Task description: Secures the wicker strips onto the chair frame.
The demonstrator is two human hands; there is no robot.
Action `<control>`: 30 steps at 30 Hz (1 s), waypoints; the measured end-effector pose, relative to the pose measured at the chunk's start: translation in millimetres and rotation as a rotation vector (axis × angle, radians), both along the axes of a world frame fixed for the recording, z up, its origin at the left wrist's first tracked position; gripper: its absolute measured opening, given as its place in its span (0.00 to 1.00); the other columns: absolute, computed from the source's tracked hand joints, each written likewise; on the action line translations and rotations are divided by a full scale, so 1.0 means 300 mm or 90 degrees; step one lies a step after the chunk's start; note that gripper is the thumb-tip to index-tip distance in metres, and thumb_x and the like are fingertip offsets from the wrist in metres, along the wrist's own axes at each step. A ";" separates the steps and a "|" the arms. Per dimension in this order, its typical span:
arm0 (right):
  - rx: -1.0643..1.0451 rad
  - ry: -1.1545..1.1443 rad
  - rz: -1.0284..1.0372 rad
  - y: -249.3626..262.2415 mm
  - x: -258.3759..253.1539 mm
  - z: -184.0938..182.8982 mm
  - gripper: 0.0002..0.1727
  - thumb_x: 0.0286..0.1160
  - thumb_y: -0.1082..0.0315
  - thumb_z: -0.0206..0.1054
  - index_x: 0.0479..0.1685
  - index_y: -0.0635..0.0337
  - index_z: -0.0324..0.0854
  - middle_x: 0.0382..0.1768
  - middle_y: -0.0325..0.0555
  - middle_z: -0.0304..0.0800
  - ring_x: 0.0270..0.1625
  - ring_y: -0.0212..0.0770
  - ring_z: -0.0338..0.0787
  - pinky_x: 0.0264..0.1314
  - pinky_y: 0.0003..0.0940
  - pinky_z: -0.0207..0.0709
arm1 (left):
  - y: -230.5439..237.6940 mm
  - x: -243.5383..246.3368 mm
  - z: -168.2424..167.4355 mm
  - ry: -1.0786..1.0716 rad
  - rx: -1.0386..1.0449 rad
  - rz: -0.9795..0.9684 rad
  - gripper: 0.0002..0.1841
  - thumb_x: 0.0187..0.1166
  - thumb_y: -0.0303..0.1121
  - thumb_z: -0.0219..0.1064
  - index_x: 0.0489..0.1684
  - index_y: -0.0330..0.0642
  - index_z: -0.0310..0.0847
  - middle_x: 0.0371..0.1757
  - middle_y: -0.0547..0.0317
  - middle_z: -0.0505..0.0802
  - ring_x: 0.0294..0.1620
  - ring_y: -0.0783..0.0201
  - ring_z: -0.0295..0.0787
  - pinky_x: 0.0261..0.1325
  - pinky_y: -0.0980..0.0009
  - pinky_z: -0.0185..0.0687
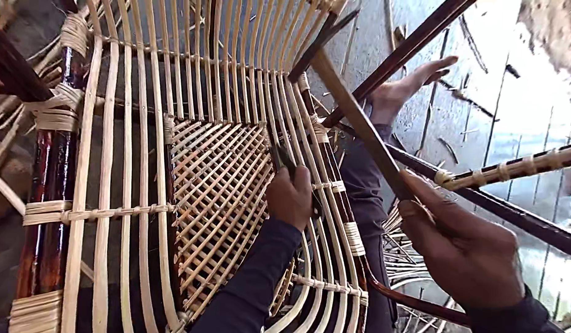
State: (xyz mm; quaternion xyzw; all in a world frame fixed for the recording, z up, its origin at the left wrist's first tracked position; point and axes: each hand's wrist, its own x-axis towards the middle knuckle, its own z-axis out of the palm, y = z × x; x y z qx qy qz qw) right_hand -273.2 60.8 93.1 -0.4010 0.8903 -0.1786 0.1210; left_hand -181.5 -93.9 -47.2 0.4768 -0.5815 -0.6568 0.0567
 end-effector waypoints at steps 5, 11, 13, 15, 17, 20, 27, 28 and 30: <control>0.011 -0.037 -0.019 0.037 0.015 -0.046 0.26 0.87 0.58 0.59 0.84 0.43 0.76 0.40 0.41 0.93 0.23 0.31 0.83 0.24 0.36 0.81 | 0.024 0.002 0.027 0.036 -0.071 -0.121 0.34 0.90 0.56 0.50 0.84 0.38 0.72 0.35 0.47 0.94 0.35 0.50 0.92 0.44 0.44 0.89; 0.038 -0.022 -0.003 0.039 0.015 -0.088 0.26 0.86 0.55 0.57 0.83 0.38 0.76 0.35 0.36 0.92 0.22 0.29 0.82 0.22 0.37 0.79 | -0.080 0.026 -0.060 -0.058 -0.095 -0.103 0.27 0.93 0.52 0.48 0.59 0.39 0.87 0.31 0.49 0.91 0.36 0.50 0.91 0.42 0.44 0.86; 0.043 -0.026 -0.005 0.039 0.016 -0.100 0.26 0.87 0.54 0.57 0.83 0.37 0.76 0.33 0.35 0.91 0.21 0.29 0.82 0.21 0.37 0.79 | -0.080 0.025 -0.066 -0.060 -0.101 -0.096 0.27 0.94 0.52 0.47 0.65 0.39 0.85 0.35 0.48 0.93 0.39 0.50 0.93 0.46 0.44 0.87; 0.042 -0.024 -0.004 0.038 0.016 -0.107 0.26 0.87 0.53 0.57 0.83 0.37 0.76 0.30 0.35 0.90 0.20 0.30 0.81 0.20 0.38 0.77 | -0.079 0.024 -0.070 -0.048 -0.102 -0.083 0.28 0.94 0.51 0.46 0.71 0.38 0.82 0.38 0.47 0.94 0.42 0.50 0.93 0.49 0.45 0.87; 0.043 -0.029 -0.002 0.035 0.016 -0.112 0.26 0.87 0.54 0.57 0.83 0.37 0.76 0.29 0.35 0.89 0.19 0.30 0.80 0.19 0.37 0.77 | -0.084 0.025 -0.076 -0.040 -0.096 -0.070 0.28 0.95 0.50 0.45 0.70 0.38 0.82 0.36 0.47 0.93 0.38 0.51 0.92 0.47 0.45 0.87; 0.051 -0.021 0.002 0.026 0.015 -0.118 0.26 0.87 0.55 0.56 0.84 0.36 0.76 0.32 0.35 0.91 0.20 0.30 0.81 0.20 0.39 0.77 | -0.095 0.022 -0.077 -0.036 -0.073 -0.057 0.27 0.95 0.50 0.46 0.68 0.38 0.83 0.30 0.50 0.89 0.31 0.54 0.89 0.41 0.49 0.87; 0.047 -0.009 0.027 0.022 0.017 -0.126 0.26 0.86 0.55 0.57 0.83 0.38 0.76 0.30 0.36 0.90 0.20 0.30 0.79 0.20 0.37 0.76 | -0.105 0.015 -0.083 -0.022 -0.068 -0.062 0.26 0.96 0.49 0.45 0.50 0.38 0.85 0.25 0.52 0.86 0.28 0.53 0.86 0.37 0.48 0.84; 0.048 -0.008 0.028 0.018 0.019 -0.125 0.26 0.86 0.56 0.57 0.83 0.39 0.76 0.32 0.37 0.91 0.21 0.30 0.80 0.21 0.37 0.77 | -0.104 0.016 -0.083 -0.019 -0.067 -0.060 0.26 0.96 0.49 0.45 0.50 0.38 0.85 0.25 0.53 0.86 0.28 0.53 0.86 0.37 0.48 0.85; 0.056 -0.005 0.031 0.015 0.021 -0.124 0.26 0.86 0.56 0.57 0.83 0.40 0.76 0.36 0.40 0.93 0.23 0.32 0.83 0.23 0.40 0.79 | -0.102 0.018 -0.083 -0.018 -0.066 -0.055 0.26 0.95 0.49 0.45 0.49 0.38 0.85 0.24 0.53 0.85 0.28 0.53 0.87 0.36 0.48 0.84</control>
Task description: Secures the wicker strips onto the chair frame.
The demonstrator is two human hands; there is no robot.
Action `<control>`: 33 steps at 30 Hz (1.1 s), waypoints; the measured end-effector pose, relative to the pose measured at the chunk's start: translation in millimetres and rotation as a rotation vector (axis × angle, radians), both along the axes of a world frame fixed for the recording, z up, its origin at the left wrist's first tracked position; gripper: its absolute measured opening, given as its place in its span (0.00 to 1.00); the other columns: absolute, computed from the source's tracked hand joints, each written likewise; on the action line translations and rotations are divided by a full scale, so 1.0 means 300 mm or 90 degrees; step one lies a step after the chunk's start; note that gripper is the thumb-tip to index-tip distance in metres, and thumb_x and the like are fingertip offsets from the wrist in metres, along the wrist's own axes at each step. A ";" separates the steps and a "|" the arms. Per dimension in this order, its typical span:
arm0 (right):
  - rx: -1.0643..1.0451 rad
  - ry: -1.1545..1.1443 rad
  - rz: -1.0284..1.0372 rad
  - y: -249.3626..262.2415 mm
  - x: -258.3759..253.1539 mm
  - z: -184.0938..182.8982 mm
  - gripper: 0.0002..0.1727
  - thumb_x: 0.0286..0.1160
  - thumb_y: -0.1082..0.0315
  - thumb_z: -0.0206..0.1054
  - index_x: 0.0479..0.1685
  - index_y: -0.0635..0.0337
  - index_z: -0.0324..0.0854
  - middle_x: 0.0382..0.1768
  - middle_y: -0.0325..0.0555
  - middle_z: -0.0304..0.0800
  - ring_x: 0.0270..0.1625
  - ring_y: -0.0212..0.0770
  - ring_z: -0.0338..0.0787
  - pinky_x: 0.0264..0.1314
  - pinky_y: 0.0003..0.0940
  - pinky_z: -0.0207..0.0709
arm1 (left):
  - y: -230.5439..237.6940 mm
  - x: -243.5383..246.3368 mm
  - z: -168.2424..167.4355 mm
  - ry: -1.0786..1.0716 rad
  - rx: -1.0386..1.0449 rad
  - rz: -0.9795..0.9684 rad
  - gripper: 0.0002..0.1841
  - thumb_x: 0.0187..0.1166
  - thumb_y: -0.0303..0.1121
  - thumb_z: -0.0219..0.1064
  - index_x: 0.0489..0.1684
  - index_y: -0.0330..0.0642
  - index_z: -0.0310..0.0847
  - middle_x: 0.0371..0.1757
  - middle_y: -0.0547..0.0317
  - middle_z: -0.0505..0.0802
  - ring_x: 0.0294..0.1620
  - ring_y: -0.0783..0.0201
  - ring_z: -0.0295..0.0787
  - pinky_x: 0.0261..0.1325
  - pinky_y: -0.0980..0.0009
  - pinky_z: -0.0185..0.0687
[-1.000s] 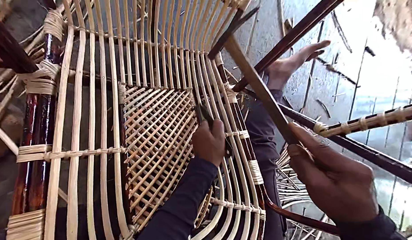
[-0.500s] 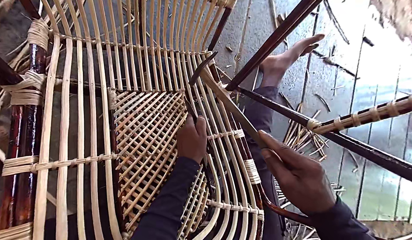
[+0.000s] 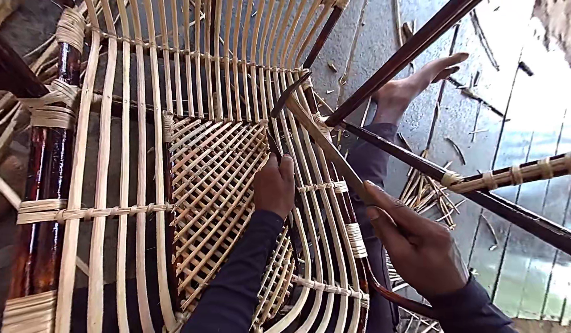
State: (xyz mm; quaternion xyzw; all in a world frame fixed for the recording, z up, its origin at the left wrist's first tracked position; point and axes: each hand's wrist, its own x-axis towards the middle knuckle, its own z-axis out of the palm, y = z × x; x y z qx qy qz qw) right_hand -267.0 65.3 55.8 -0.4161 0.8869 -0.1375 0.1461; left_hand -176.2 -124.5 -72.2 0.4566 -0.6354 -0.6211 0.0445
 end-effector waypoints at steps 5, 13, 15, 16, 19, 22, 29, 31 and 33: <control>0.071 0.041 0.036 -0.007 -0.021 -0.011 0.27 0.86 0.55 0.52 0.83 0.40 0.77 0.28 0.39 0.91 0.18 0.39 0.82 0.17 0.49 0.76 | -0.001 0.000 0.010 -0.016 0.018 0.008 0.27 0.95 0.50 0.46 0.60 0.38 0.86 0.29 0.50 0.89 0.32 0.52 0.89 0.41 0.47 0.86; 0.053 0.032 0.012 -0.025 -0.034 -0.015 0.28 0.84 0.58 0.54 0.85 0.40 0.74 0.25 0.45 0.89 0.16 0.42 0.81 0.17 0.51 0.75 | 0.001 -0.002 0.010 -0.018 0.023 0.009 0.26 0.96 0.49 0.46 0.50 0.39 0.87 0.25 0.52 0.87 0.27 0.54 0.87 0.37 0.49 0.85; 0.108 0.025 0.020 -0.019 -0.045 -0.005 0.28 0.85 0.55 0.51 0.85 0.35 0.74 0.26 0.41 0.90 0.19 0.44 0.85 0.19 0.56 0.77 | 0.003 0.002 0.016 -0.016 0.037 0.010 0.26 0.96 0.50 0.46 0.51 0.39 0.88 0.23 0.53 0.85 0.25 0.55 0.85 0.34 0.49 0.84; 0.076 0.044 0.021 -0.032 -0.047 -0.001 0.27 0.86 0.55 0.52 0.84 0.36 0.76 0.27 0.41 0.91 0.19 0.43 0.85 0.19 0.54 0.77 | -0.007 -0.003 0.012 -0.014 0.034 0.011 0.26 0.96 0.50 0.46 0.52 0.40 0.88 0.24 0.54 0.86 0.25 0.55 0.85 0.34 0.49 0.84; -0.036 0.059 -0.013 -0.050 0.003 0.034 0.26 0.89 0.60 0.56 0.86 0.43 0.73 0.34 0.44 0.92 0.23 0.36 0.84 0.23 0.42 0.81 | 0.015 0.007 0.009 -0.017 0.041 0.009 0.26 0.95 0.50 0.46 0.53 0.40 0.88 0.26 0.53 0.88 0.27 0.54 0.87 0.36 0.49 0.85; 0.024 0.052 -0.001 -0.042 -0.004 -0.009 0.28 0.87 0.59 0.54 0.87 0.38 0.71 0.27 0.40 0.90 0.18 0.39 0.82 0.18 0.48 0.78 | 0.002 0.005 0.004 -0.017 0.041 0.018 0.26 0.95 0.50 0.46 0.56 0.40 0.88 0.26 0.53 0.88 0.27 0.54 0.86 0.37 0.48 0.85; 0.021 0.033 -0.026 -0.027 -0.011 0.008 0.26 0.88 0.56 0.54 0.85 0.35 0.74 0.30 0.39 0.91 0.20 0.37 0.83 0.20 0.47 0.77 | 0.007 0.017 0.009 -0.032 0.028 -0.011 0.26 0.96 0.50 0.46 0.52 0.39 0.87 0.26 0.52 0.88 0.25 0.53 0.86 0.33 0.49 0.84; -0.016 0.033 -0.043 -0.040 -0.011 0.025 0.27 0.88 0.56 0.56 0.86 0.36 0.72 0.36 0.40 0.93 0.24 0.34 0.85 0.24 0.42 0.80 | 0.016 0.010 0.027 -0.056 -0.030 -0.074 0.27 0.95 0.50 0.46 0.62 0.37 0.85 0.35 0.45 0.92 0.38 0.47 0.92 0.46 0.42 0.87; -0.020 0.032 -0.046 -0.042 -0.017 0.025 0.27 0.88 0.56 0.56 0.86 0.37 0.73 0.35 0.40 0.93 0.23 0.33 0.84 0.24 0.41 0.80 | 0.055 0.005 0.039 -0.092 -0.088 -0.135 0.29 0.94 0.51 0.45 0.71 0.34 0.81 0.38 0.43 0.94 0.43 0.45 0.95 0.50 0.42 0.88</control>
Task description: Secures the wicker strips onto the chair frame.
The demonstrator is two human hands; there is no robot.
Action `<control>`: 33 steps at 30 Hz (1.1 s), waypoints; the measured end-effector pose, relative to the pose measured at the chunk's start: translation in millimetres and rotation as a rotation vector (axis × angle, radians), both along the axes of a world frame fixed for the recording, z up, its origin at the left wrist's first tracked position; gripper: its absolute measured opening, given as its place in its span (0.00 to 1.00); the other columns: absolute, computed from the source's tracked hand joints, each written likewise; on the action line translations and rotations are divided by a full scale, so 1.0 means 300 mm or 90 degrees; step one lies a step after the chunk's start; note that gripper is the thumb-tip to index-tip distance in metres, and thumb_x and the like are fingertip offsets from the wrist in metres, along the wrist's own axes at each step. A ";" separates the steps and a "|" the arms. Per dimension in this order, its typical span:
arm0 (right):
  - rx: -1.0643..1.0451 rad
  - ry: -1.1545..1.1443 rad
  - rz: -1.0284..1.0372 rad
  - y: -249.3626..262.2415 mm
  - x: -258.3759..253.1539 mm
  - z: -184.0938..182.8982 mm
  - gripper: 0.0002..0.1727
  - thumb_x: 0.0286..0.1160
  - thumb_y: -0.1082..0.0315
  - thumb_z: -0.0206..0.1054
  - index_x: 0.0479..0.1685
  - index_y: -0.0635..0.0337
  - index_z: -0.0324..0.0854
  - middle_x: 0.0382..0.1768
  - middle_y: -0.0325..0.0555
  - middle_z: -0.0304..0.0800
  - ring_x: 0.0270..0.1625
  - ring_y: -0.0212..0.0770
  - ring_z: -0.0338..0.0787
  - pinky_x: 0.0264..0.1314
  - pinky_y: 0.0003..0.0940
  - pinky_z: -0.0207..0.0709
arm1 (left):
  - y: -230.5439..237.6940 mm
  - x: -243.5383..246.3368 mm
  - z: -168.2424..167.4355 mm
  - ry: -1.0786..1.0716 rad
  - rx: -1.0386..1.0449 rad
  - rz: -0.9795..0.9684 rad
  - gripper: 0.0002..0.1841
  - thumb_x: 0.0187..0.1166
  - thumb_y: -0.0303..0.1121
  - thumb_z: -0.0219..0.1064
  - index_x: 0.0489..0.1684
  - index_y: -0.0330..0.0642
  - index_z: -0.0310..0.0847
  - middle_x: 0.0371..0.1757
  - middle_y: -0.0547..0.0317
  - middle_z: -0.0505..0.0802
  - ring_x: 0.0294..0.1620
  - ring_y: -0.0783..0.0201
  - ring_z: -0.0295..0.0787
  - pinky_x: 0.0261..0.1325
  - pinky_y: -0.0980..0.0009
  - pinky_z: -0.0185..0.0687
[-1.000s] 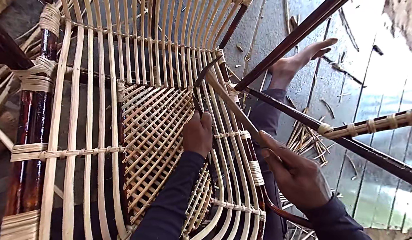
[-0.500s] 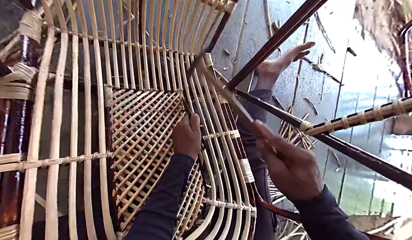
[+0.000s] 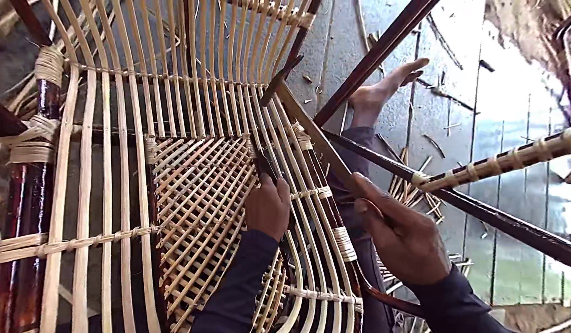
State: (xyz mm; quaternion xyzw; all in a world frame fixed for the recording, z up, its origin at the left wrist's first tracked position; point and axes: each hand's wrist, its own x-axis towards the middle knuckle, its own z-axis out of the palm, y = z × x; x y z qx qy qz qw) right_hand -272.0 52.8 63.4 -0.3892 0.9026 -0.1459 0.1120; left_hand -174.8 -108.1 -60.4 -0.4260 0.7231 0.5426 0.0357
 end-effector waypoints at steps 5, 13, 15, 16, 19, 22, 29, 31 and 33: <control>0.022 -0.006 -0.004 0.030 -0.005 -0.027 0.26 0.88 0.54 0.55 0.84 0.37 0.76 0.35 0.39 0.94 0.22 0.34 0.84 0.23 0.43 0.79 | 0.004 -0.002 0.014 0.006 -0.035 -0.001 0.30 0.94 0.50 0.44 0.74 0.33 0.77 0.30 0.46 0.92 0.36 0.47 0.94 0.42 0.45 0.88; 0.045 -0.030 0.006 0.037 0.001 -0.077 0.26 0.88 0.53 0.54 0.84 0.34 0.76 0.28 0.36 0.90 0.20 0.35 0.83 0.19 0.47 0.77 | -0.049 0.010 -0.008 -0.002 0.006 0.031 0.27 0.95 0.49 0.44 0.62 0.37 0.85 0.32 0.47 0.92 0.37 0.48 0.93 0.43 0.44 0.87; 0.070 -0.025 0.018 0.040 -0.003 -0.086 0.26 0.87 0.53 0.52 0.83 0.31 0.76 0.22 0.35 0.87 0.17 0.37 0.81 0.15 0.48 0.74 | -0.052 0.010 -0.012 -0.001 0.018 0.045 0.27 0.95 0.50 0.45 0.63 0.39 0.85 0.32 0.47 0.92 0.37 0.49 0.92 0.43 0.44 0.87; 0.085 -0.016 0.019 0.040 -0.005 -0.083 0.26 0.86 0.53 0.51 0.82 0.30 0.76 0.21 0.34 0.87 0.16 0.37 0.81 0.15 0.49 0.74 | -0.054 0.009 -0.010 -0.002 0.025 0.048 0.27 0.95 0.49 0.45 0.65 0.39 0.85 0.33 0.47 0.92 0.38 0.49 0.93 0.44 0.44 0.87; 0.038 0.005 0.006 0.028 0.003 -0.054 0.26 0.89 0.54 0.53 0.85 0.35 0.74 0.31 0.39 0.91 0.21 0.38 0.84 0.20 0.48 0.78 | -0.054 0.005 -0.010 0.008 0.017 0.051 0.26 0.95 0.48 0.45 0.57 0.38 0.86 0.31 0.48 0.91 0.37 0.49 0.92 0.43 0.44 0.86; 0.051 0.001 0.016 0.024 0.008 -0.048 0.28 0.88 0.56 0.53 0.87 0.36 0.71 0.29 0.41 0.90 0.19 0.39 0.82 0.19 0.49 0.76 | -0.054 0.010 -0.012 0.004 0.016 0.045 0.27 0.95 0.49 0.44 0.56 0.38 0.87 0.32 0.47 0.92 0.39 0.49 0.93 0.45 0.43 0.86; 0.025 0.062 0.050 -0.035 -0.009 -0.076 0.27 0.89 0.56 0.51 0.86 0.37 0.73 0.26 0.44 0.91 0.18 0.45 0.85 0.17 0.53 0.75 | -0.011 0.025 -0.047 0.155 0.005 0.195 0.26 0.89 0.47 0.53 0.75 0.38 0.80 0.27 0.55 0.91 0.25 0.60 0.88 0.34 0.54 0.88; 0.028 0.086 0.070 -0.068 -0.004 -0.086 0.28 0.88 0.59 0.51 0.88 0.36 0.70 0.26 0.46 0.91 0.19 0.48 0.85 0.17 0.55 0.74 | 0.005 0.030 -0.059 0.274 0.046 0.345 0.26 0.91 0.41 0.53 0.81 0.34 0.73 0.22 0.63 0.86 0.17 0.70 0.81 0.22 0.68 0.83; 0.119 0.098 0.097 -0.099 -0.017 -0.095 0.30 0.83 0.60 0.53 0.86 0.33 0.73 0.19 0.45 0.87 0.16 0.51 0.84 0.15 0.58 0.73 | 0.001 0.028 -0.056 0.343 0.064 0.436 0.25 0.94 0.38 0.49 0.83 0.32 0.69 0.22 0.65 0.86 0.17 0.73 0.80 0.21 0.73 0.82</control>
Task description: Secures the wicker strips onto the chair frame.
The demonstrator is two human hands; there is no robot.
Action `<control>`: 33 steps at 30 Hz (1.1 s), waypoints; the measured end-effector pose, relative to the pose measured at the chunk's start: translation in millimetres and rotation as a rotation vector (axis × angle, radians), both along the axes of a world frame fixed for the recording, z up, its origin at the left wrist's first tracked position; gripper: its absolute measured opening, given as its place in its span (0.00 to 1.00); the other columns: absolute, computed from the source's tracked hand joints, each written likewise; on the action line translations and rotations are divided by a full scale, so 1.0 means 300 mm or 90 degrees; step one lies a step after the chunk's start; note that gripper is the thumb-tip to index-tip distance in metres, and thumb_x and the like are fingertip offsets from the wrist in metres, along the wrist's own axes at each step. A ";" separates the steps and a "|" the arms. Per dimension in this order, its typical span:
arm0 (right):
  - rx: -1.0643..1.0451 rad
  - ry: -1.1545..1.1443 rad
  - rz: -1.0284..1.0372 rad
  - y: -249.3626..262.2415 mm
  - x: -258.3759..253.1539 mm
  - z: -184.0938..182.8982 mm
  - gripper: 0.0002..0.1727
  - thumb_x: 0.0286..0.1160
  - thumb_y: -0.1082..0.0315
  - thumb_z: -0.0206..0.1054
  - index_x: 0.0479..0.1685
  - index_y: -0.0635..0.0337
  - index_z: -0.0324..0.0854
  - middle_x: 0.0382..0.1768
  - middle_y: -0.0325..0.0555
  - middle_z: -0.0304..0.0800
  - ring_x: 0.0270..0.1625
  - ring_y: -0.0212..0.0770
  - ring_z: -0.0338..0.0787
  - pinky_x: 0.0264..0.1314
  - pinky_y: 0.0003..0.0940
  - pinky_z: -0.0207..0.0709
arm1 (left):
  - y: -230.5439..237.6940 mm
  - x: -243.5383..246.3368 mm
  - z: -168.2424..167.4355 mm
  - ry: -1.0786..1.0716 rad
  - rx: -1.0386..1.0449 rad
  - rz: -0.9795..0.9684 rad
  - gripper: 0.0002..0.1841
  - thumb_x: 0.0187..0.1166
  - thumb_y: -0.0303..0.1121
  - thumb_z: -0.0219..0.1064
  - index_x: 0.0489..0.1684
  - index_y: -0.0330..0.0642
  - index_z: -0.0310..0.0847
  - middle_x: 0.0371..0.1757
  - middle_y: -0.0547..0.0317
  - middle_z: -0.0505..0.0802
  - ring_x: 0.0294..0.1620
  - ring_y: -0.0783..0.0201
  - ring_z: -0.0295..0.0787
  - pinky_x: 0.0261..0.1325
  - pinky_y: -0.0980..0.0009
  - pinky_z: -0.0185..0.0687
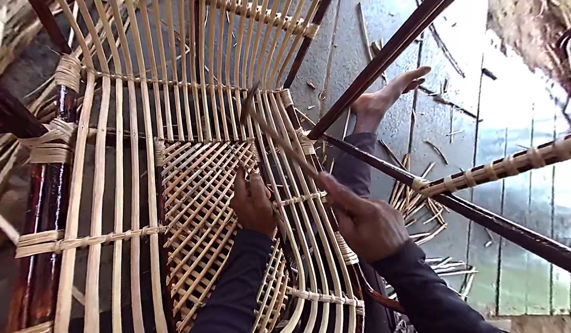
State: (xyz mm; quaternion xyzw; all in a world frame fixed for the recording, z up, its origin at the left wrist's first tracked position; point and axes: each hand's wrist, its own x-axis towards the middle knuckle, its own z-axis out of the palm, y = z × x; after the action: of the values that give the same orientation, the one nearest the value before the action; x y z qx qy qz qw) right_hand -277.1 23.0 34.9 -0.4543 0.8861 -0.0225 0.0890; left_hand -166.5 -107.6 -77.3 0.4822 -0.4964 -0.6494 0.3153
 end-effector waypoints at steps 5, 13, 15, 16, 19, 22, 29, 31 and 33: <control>-0.028 0.011 0.002 0.002 0.002 0.020 0.28 0.86 0.59 0.51 0.86 0.33 0.73 0.22 0.44 0.88 0.18 0.49 0.85 0.16 0.57 0.74 | 0.005 -0.006 -0.016 -0.002 -0.022 0.019 0.26 0.94 0.39 0.48 0.83 0.31 0.68 0.23 0.65 0.86 0.18 0.73 0.80 0.23 0.73 0.82; -0.035 0.030 -0.005 0.022 -0.009 0.023 0.28 0.85 0.59 0.50 0.84 0.36 0.75 0.21 0.47 0.88 0.17 0.52 0.84 0.15 0.58 0.72 | 0.012 -0.004 -0.027 -0.018 -0.027 -0.003 0.26 0.94 0.41 0.50 0.85 0.34 0.69 0.23 0.64 0.87 0.17 0.72 0.81 0.23 0.71 0.83; -0.045 0.016 0.000 0.029 0.007 0.018 0.28 0.88 0.59 0.50 0.88 0.36 0.70 0.24 0.48 0.90 0.18 0.52 0.85 0.16 0.58 0.73 | 0.024 -0.001 -0.032 -0.021 -0.027 -0.002 0.26 0.93 0.41 0.51 0.84 0.34 0.69 0.23 0.64 0.86 0.17 0.73 0.80 0.22 0.72 0.82; 0.002 0.007 -0.005 0.028 0.005 0.013 0.30 0.85 0.60 0.51 0.88 0.34 0.70 0.21 0.47 0.88 0.17 0.52 0.84 0.16 0.59 0.73 | 0.021 -0.001 -0.031 -0.024 -0.027 -0.007 0.27 0.93 0.42 0.51 0.85 0.34 0.69 0.23 0.64 0.86 0.17 0.72 0.80 0.23 0.71 0.82; 0.105 -0.001 -0.030 0.028 -0.014 0.030 0.29 0.84 0.58 0.52 0.86 0.29 0.72 0.15 0.47 0.84 0.16 0.55 0.85 0.17 0.60 0.73 | 0.017 0.001 -0.021 -0.015 -0.037 -0.023 0.27 0.93 0.41 0.50 0.84 0.34 0.69 0.23 0.65 0.85 0.16 0.72 0.79 0.21 0.72 0.81; -0.029 0.024 -0.010 0.050 0.010 0.018 0.29 0.84 0.59 0.50 0.85 0.36 0.75 0.18 0.46 0.86 0.16 0.52 0.83 0.15 0.57 0.71 | 0.023 -0.001 -0.026 -0.012 -0.032 -0.025 0.26 0.93 0.41 0.50 0.84 0.33 0.68 0.23 0.65 0.85 0.15 0.73 0.78 0.20 0.73 0.80; 0.020 -0.099 -0.137 0.091 -0.003 -0.058 0.26 0.86 0.54 0.53 0.83 0.26 0.74 0.24 0.46 0.92 0.23 0.53 0.90 0.25 0.65 0.80 | 0.010 -0.010 -0.038 -0.019 -0.085 -0.043 0.24 0.94 0.39 0.48 0.80 0.32 0.72 0.25 0.64 0.88 0.20 0.73 0.83 0.24 0.73 0.85; -0.014 -0.110 -0.177 0.138 0.029 -0.087 0.26 0.88 0.51 0.51 0.85 0.27 0.73 0.24 0.43 0.91 0.22 0.49 0.89 0.22 0.62 0.80 | 0.021 0.000 -0.042 -0.040 -0.105 -0.091 0.25 0.94 0.42 0.47 0.80 0.35 0.73 0.26 0.64 0.90 0.21 0.71 0.85 0.25 0.69 0.87; -0.024 -0.114 -0.202 0.176 0.056 -0.112 0.27 0.86 0.50 0.52 0.85 0.33 0.74 0.27 0.44 0.92 0.24 0.50 0.90 0.25 0.62 0.82 | 0.030 0.010 -0.043 -0.035 -0.144 -0.158 0.26 0.95 0.45 0.45 0.81 0.37 0.71 0.29 0.62 0.92 0.23 0.69 0.88 0.27 0.65 0.89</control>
State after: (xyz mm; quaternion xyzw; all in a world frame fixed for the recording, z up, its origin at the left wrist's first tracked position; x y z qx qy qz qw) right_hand -260.3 75.8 1.4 -0.3065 0.9346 -0.0929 0.1546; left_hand -163.6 -98.6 -90.2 0.3961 -0.6302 -0.6103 0.2711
